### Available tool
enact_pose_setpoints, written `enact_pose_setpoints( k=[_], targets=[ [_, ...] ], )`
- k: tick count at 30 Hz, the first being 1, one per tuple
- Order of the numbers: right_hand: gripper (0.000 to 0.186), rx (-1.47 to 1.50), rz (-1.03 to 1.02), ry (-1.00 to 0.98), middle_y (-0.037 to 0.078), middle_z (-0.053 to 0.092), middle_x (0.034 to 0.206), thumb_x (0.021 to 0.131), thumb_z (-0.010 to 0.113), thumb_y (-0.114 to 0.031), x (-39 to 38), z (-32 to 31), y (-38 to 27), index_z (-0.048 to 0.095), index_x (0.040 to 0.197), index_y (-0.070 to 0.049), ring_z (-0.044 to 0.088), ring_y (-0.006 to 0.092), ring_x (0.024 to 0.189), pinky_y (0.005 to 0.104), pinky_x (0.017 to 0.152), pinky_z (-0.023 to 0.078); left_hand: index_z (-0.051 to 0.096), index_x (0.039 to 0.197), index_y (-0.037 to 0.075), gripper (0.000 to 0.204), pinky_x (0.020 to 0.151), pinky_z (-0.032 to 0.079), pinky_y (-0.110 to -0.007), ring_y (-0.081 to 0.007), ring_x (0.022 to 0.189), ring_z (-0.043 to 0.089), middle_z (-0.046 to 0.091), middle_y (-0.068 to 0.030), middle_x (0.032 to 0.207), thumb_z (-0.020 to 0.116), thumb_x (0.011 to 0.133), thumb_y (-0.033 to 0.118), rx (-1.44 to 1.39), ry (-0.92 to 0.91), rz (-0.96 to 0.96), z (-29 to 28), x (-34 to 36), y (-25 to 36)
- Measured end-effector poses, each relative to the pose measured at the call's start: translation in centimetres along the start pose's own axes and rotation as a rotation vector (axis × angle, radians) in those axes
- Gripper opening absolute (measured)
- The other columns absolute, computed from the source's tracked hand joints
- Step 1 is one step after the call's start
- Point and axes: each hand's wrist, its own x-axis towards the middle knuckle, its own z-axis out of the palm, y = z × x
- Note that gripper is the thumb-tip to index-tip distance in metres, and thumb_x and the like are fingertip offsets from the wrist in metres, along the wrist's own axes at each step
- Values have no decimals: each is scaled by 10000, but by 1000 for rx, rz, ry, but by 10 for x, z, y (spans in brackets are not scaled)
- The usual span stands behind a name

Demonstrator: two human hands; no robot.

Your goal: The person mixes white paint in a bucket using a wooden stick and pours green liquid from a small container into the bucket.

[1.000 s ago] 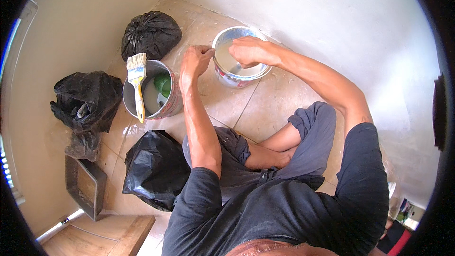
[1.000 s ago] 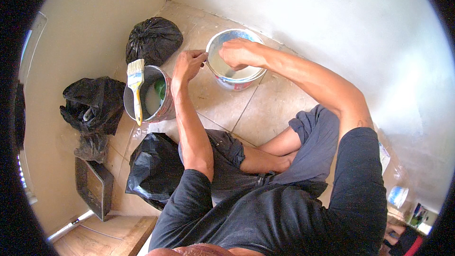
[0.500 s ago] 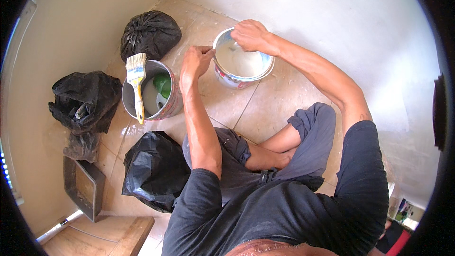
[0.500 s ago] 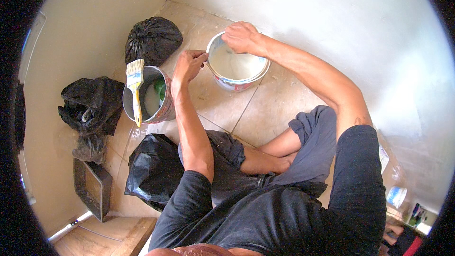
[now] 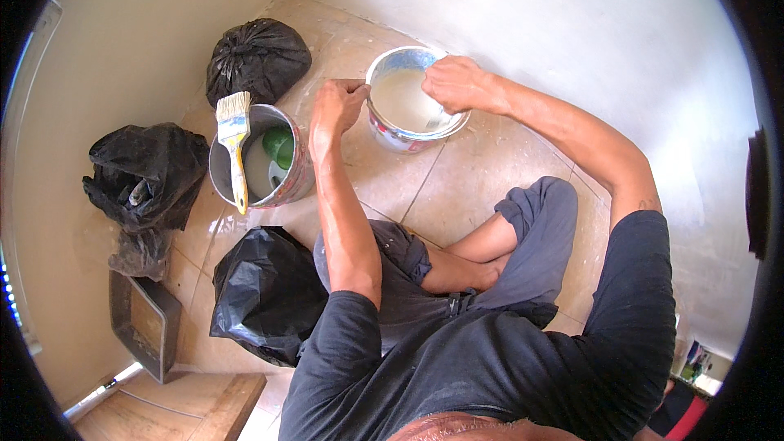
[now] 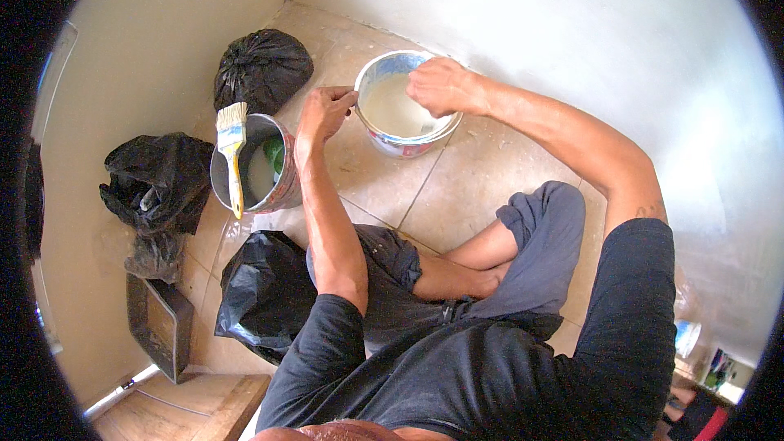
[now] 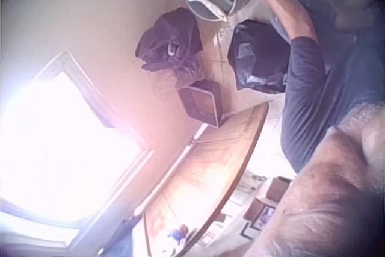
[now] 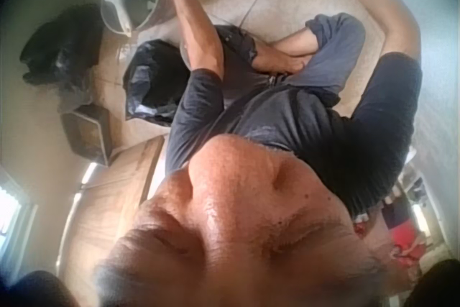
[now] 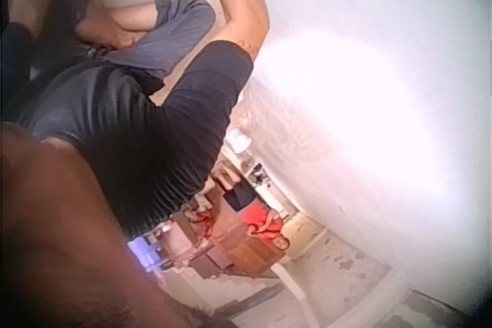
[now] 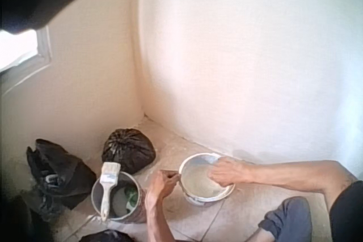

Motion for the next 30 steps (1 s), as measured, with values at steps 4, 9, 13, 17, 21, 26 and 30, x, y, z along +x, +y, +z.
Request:
enact_pose_setpoints(
  k=[4, 9, 13, 17, 21, 26, 30],
  targets=[
    [71, -123, 11, 277, 100, 652, 758, 706, 638, -127, 16, 9, 23, 659, 744, -71, 664, 263, 820, 381, 705, 532, 734, 1044, 85, 304, 651, 496, -320, -161, 660, 633, 689, -110, 729, 629, 850, 295, -11, 14, 19, -1, -1, -1],
    [71, -127, -55, 464, 93, 644, 761, 701, 642, -131, 52, 10, 15, 655, 750, -80, 661, 258, 821, 369, 728, 527, 733, 1048, 82, 307, 650, 497, -320, -159, 654, 632, 686, -117, 722, 630, 850, 294, -20, -4, 12, 1, 0, -1],
    [60, -81, -139, 427, 101, 640, 779, 689, 648, -113, 66, 0, -18, 649, 722, -63, 651, 269, 819, 373, 747, 522, 726, 1036, 87, 298, 707, 501, -365, -244, 743, 674, 679, -191, 805, 625, 839, 286, -66, -15, 0, 5, 3, -8],
    [55, 1, -231, 280, 120, 645, 747, 660, 654, -91, 34, -12, -35, 658, 685, -42, 657, 283, 802, 383, 721, 525, 721, 1013, 82, 301, 725, 502, -390, -316, 785, 686, 666, -232, 843, 621, 828, 297, -18, -32, 3, 2, 2, -2],
    [45, 16, -244, 362, 135, 642, 686, 628, 653, -71, -3, 10, -7, 659, 653, -34, 665, 296, 748, 393, 663, 530, 721, 1013, 76, 310, 718, 503, -376, -302, 772, 680, 673, -209, 828, 628, 826, 306, -15, -27, -17, -3, -1, 14],
    [24, -94, -50, 234, 158, 639, 670, 625, 635, -57, 24, -5, 18, 640, 618, -35, 660, 321, 706, 416, 639, 530, 699, 1120, 76, 360, 797, 524, -381, -311, 886, 689, 702, -196, 944, 635, 831, 282, 55, 190, 60, -14, -9, 6],
    [51, -157, 32, 268, 182, 635, 674, 638, 617, -44, 50, -8, 17, 628, 590, -33, 653, 349, 691, 437, 619, 527, 693, 1117, 60, 359, 874, 507, -439, -368, 968, 658, 685, -220, 986, 609, 825, 251, -59, 314, 69, 7, 5, -4]
  ],
)
